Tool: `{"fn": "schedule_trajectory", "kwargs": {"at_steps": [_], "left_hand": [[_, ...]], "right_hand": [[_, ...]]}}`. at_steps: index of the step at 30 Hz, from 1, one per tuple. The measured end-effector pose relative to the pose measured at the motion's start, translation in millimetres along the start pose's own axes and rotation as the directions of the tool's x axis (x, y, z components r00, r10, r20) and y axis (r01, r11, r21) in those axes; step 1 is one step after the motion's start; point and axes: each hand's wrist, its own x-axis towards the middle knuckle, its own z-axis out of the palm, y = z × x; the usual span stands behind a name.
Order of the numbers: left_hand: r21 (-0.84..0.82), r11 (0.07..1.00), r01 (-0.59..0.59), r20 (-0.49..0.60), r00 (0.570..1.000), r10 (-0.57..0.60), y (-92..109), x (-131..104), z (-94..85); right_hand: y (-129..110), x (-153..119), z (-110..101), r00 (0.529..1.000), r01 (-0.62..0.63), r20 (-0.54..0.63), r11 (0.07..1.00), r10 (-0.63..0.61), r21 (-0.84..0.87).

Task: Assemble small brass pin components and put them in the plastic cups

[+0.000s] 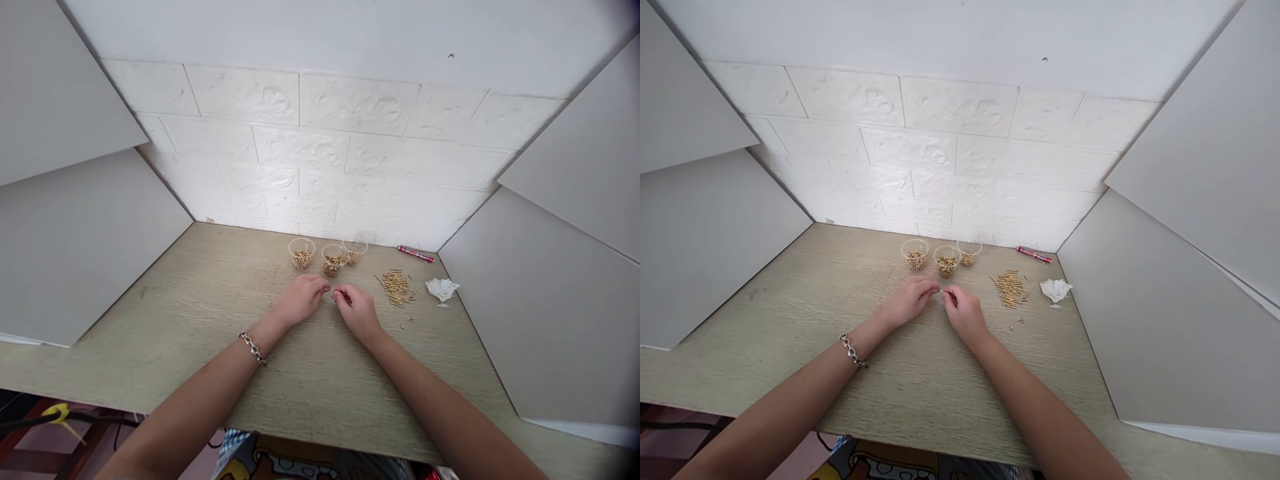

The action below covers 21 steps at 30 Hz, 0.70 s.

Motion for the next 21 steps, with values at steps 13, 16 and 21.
{"fn": "schedule_trajectory", "kwargs": {"at_steps": [13,16,21], "left_hand": [[0.019,0.999,-0.04,-0.029,0.999,0.04,-0.9,-0.7,-0.1],[0.012,0.999,-0.041,-0.011,0.999,0.042,0.4,-1.0,0.4],[-0.09,0.996,-0.011,0.0,1.0,0.011,2.0,-1.4,4.1]], "right_hand": [[2.8,-1.5,1.7,0.995,0.085,-0.033,0.991,-0.089,-0.102],[2.7,-2.6,1.9,0.989,0.138,-0.021,0.974,-0.144,-0.181],[0.6,-1.5,1.0,0.993,0.108,-0.029,0.991,-0.11,-0.079]]}}
